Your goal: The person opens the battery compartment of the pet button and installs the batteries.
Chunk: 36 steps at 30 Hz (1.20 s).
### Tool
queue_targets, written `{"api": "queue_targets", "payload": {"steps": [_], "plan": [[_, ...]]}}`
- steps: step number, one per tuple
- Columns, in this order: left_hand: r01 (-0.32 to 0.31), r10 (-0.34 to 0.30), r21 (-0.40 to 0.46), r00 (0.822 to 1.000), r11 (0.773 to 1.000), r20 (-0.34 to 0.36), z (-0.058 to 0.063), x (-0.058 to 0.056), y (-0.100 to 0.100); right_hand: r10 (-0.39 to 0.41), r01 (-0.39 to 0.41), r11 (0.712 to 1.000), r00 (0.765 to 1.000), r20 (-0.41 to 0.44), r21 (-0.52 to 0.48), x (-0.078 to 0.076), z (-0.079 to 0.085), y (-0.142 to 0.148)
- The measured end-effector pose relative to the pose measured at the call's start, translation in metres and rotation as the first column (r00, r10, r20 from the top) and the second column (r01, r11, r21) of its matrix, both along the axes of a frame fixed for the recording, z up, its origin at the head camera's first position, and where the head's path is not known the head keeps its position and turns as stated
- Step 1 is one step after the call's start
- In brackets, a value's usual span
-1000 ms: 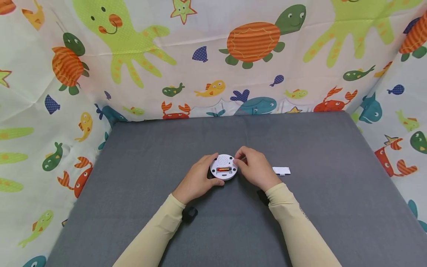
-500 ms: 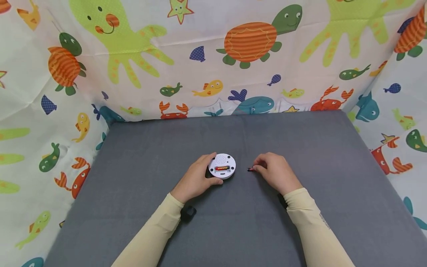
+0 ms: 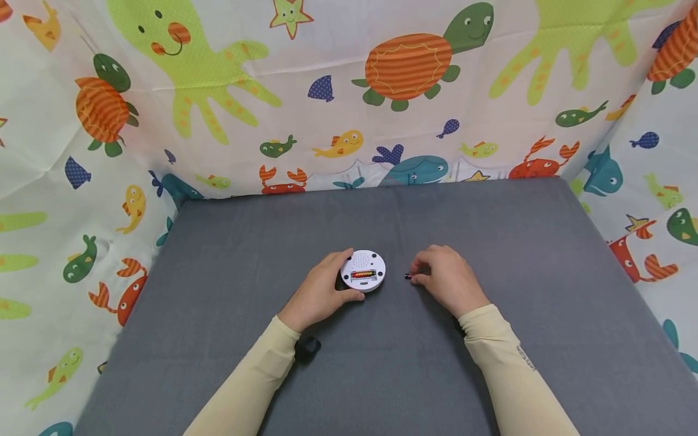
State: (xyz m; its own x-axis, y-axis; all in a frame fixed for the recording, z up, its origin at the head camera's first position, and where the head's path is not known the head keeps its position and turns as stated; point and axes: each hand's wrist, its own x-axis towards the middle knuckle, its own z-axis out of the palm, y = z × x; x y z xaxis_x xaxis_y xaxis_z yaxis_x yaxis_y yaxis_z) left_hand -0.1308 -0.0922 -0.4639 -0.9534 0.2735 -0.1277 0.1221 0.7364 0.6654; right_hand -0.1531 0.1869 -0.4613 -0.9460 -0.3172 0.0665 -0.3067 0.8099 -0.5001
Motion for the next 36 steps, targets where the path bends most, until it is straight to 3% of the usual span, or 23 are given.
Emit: {"api": "queue_targets", "payload": {"steps": [7, 23, 31, 36], "plan": [[-0.009, 0.009, -0.018, 1.0, 1.0, 0.007, -0.001, 0.0, -0.001, 0.002, 0.0, 0.998, 1.0, -0.029, 0.065, 0.0, 0.0, -0.004], [0.008, -0.008, -0.02, 1.0, 1.0, 0.012, 0.002, 0.0, -0.001, 0.03, -0.024, 0.996, 0.997, -0.067, 0.086, 0.0, -0.001, -0.004], [0.012, -0.012, -0.008, 1.0, 1.0, 0.006, 0.004, 0.001, -0.001, 0.011, -0.008, 1.0, 0.995, -0.103, 0.03, 0.002, 0.019, -0.018], [0.014, -0.014, 0.007, 1.0, 1.0, 0.001, 0.002, 0.0, -0.002, 0.049, -0.049, 0.999, 0.995, -0.09, -0.006, 0.004, 0.031, -0.04]]}}
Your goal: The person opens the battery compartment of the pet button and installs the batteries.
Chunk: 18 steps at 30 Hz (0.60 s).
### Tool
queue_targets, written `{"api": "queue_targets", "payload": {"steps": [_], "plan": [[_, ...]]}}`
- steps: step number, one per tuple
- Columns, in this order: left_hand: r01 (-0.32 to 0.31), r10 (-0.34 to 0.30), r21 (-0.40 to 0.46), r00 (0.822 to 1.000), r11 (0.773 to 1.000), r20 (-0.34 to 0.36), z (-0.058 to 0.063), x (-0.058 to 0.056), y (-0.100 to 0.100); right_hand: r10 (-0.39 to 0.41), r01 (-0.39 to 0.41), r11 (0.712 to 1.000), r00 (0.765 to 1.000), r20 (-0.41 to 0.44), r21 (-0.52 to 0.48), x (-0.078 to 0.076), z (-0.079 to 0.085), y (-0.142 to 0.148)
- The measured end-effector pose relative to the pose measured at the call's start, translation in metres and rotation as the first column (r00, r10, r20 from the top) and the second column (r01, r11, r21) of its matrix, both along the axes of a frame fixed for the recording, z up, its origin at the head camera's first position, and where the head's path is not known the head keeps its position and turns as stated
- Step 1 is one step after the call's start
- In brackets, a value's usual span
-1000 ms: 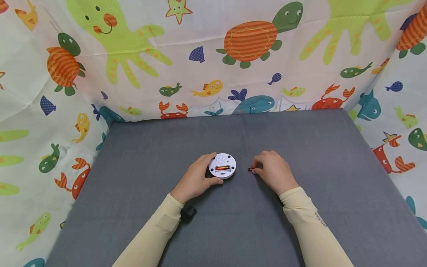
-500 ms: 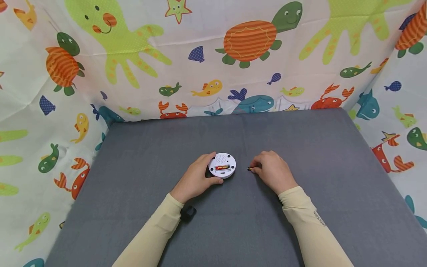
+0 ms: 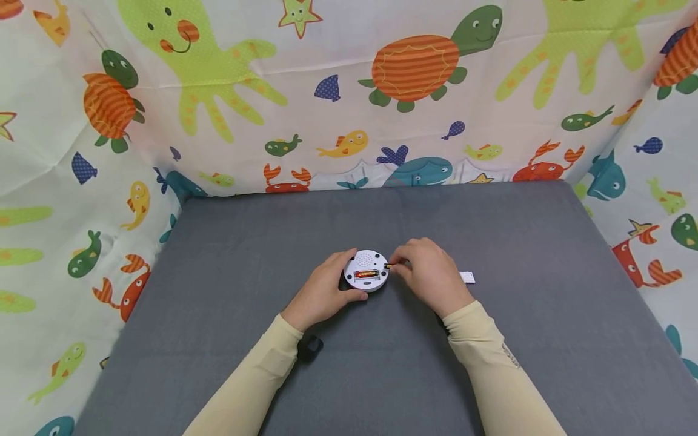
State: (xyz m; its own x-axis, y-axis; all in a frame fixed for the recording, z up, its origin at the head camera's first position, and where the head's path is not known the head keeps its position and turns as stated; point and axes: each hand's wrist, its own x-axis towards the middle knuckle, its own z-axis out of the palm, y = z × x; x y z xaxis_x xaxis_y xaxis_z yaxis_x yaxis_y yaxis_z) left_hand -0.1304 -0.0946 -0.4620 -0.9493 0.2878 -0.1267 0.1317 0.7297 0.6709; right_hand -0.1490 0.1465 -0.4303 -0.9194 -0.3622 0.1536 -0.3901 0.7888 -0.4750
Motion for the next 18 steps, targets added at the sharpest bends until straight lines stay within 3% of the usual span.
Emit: {"api": "queue_targets", "payload": {"steps": [8, 13, 18], "plan": [[0.016, -0.016, 0.048, 1.0, 0.999, -0.012, -0.002, 0.0, -0.002, 0.084, -0.084, 0.995, 0.996, 0.007, -0.049, 0.003, 0.003, -0.038], [0.034, -0.032, 0.095, 0.999, 0.995, -0.02, -0.002, 0.002, -0.006, 0.147, -0.147, 0.987, 0.989, -0.004, -0.069, 0.004, -0.003, -0.054], [0.041, -0.039, 0.095, 0.999, 0.995, -0.026, -0.002, 0.001, -0.006, 0.135, -0.135, 0.988, 0.991, -0.003, -0.073, 0.003, -0.01, -0.054]]}}
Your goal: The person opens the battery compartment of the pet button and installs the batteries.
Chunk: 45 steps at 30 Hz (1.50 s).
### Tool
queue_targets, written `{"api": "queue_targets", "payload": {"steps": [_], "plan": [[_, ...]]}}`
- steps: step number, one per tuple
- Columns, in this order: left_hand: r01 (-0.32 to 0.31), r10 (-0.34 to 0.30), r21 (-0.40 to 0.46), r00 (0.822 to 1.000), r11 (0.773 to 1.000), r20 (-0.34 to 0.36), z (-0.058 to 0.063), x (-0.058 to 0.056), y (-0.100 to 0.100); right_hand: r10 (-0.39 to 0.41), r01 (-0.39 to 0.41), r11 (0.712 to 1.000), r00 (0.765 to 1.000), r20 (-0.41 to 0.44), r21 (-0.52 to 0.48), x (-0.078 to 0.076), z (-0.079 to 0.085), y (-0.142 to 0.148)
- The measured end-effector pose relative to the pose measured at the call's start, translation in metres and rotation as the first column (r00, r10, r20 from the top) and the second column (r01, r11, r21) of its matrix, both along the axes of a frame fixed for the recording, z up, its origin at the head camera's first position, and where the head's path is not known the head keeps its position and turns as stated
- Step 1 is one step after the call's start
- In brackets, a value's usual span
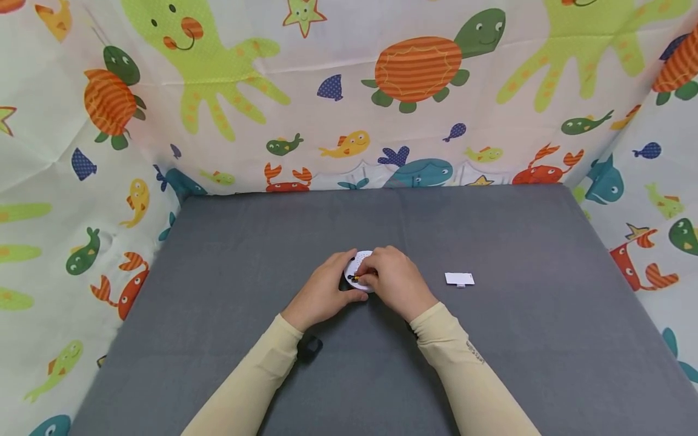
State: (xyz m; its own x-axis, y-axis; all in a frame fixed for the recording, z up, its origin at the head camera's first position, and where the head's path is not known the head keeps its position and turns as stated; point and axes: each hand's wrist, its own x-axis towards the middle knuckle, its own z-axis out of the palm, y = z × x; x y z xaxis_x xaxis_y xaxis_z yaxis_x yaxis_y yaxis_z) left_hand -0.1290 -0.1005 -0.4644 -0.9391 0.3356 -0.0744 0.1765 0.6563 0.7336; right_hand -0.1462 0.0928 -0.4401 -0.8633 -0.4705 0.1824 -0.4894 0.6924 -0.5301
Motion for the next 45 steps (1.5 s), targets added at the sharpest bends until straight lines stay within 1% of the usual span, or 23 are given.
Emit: {"api": "queue_targets", "payload": {"steps": [5, 11, 14, 17, 20, 24, 30, 32, 37, 40, 45], "plan": [[-0.007, 0.007, -0.014, 1.0, 1.0, 0.009, 0.001, -0.001, 0.002, -0.02, 0.021, 0.999, 1.0, 0.024, -0.025, -0.002, -0.003, 0.005], [-0.009, 0.009, -0.02, 1.0, 1.0, 0.017, 0.002, 0.0, 0.002, -0.041, 0.042, 0.999, 0.998, 0.057, -0.023, -0.002, 0.0, 0.008], [-0.006, 0.006, -0.019, 1.0, 1.0, 0.006, 0.001, 0.0, 0.002, -0.106, 0.11, 0.993, 0.992, 0.072, -0.052, 0.0, 0.0, 0.005], [-0.007, 0.007, -0.014, 1.0, 1.0, -0.006, 0.001, 0.001, 0.001, -0.183, 0.191, 0.979, 0.978, 0.099, -0.077, 0.003, -0.002, 0.0], [-0.012, 0.011, -0.027, 1.0, 1.0, -0.014, -0.002, 0.003, -0.001, -0.216, 0.229, 0.97, 0.965, 0.146, -0.076, 0.007, -0.006, -0.005], [-0.007, 0.006, -0.034, 1.0, 0.999, -0.02, -0.005, 0.005, -0.001, -0.229, 0.243, 0.968, 0.958, 0.172, -0.066, 0.011, -0.01, -0.008], [0.001, -0.001, -0.007, 1.0, 1.0, -0.029, -0.004, 0.0, 0.001, -0.247, 0.261, 0.963, 0.954, 0.169, -0.068, 0.01, -0.008, -0.008], [-0.001, 0.001, -0.002, 1.0, 1.0, -0.029, -0.004, 0.0, 0.002, -0.248, 0.264, 0.962, 0.951, 0.186, -0.07, 0.01, -0.007, -0.008], [-0.003, 0.003, 0.0, 0.999, 1.0, -0.039, -0.002, 0.001, 0.003, -0.257, 0.283, 0.956, 0.933, 0.252, -0.073, 0.009, -0.005, -0.007], [-0.005, 0.005, -0.006, 0.999, 1.0, -0.054, -0.001, 0.001, 0.003, -0.262, 0.29, 0.954, 0.927, 0.269, -0.071, 0.009, -0.004, -0.007], [-0.007, 0.004, -0.033, 0.996, 0.999, -0.091, 0.001, 0.002, 0.004, -0.274, 0.303, 0.95, 0.922, 0.273, -0.07, 0.008, -0.004, -0.007]]}}
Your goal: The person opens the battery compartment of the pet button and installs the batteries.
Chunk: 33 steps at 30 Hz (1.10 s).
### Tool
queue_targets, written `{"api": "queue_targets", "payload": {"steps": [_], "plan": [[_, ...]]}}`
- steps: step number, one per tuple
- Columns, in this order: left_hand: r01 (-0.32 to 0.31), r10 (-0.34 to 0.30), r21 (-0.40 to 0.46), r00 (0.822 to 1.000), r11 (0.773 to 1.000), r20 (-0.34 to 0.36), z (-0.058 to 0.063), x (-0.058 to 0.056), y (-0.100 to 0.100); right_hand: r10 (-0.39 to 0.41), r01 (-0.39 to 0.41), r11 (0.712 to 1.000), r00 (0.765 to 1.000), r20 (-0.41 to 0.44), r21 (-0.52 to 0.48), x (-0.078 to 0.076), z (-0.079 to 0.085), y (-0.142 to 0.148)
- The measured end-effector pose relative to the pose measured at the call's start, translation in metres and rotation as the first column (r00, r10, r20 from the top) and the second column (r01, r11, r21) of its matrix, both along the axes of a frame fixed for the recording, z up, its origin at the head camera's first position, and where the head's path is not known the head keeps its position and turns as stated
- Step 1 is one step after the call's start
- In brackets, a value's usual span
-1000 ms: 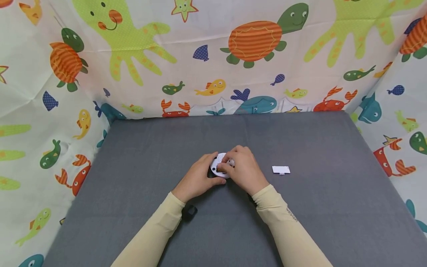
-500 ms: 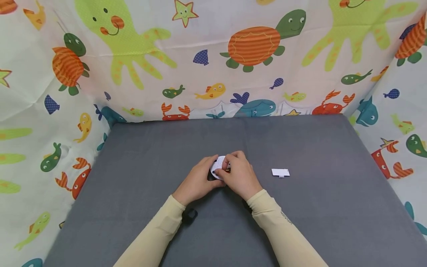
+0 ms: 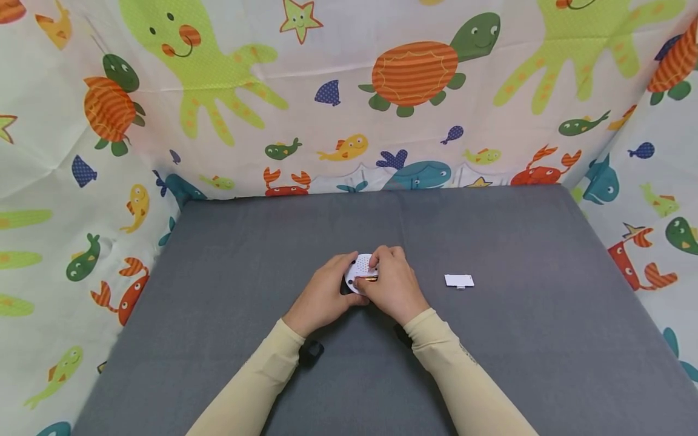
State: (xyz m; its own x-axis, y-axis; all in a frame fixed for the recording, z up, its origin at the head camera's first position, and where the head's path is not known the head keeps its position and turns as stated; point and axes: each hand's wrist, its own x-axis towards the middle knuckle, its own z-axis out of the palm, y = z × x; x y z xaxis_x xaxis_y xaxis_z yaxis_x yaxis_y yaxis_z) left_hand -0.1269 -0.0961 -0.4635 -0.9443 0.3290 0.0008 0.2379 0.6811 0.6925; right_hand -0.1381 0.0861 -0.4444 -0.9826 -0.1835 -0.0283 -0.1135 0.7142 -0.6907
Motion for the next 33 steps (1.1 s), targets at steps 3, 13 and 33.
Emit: {"api": "queue_targets", "payload": {"steps": [3, 13, 33], "plan": [[0.001, -0.002, -0.023, 1.0, 1.0, -0.024, 0.0, 0.001, 0.002, -0.01, 0.01, 1.0, 1.0, -0.006, 0.002, 0.0, 0.0, 0.001], [-0.01, 0.01, -0.018, 1.0, 1.0, 0.002, -0.003, 0.001, 0.003, -0.015, 0.014, 1.0, 1.0, 0.01, 0.012, 0.0, -0.002, 0.003], [-0.039, 0.04, -0.047, 0.999, 0.998, 0.036, 0.0, 0.0, 0.001, 0.016, 0.026, 0.984, 0.973, -0.231, 0.176, 0.008, -0.007, 0.074]]}}
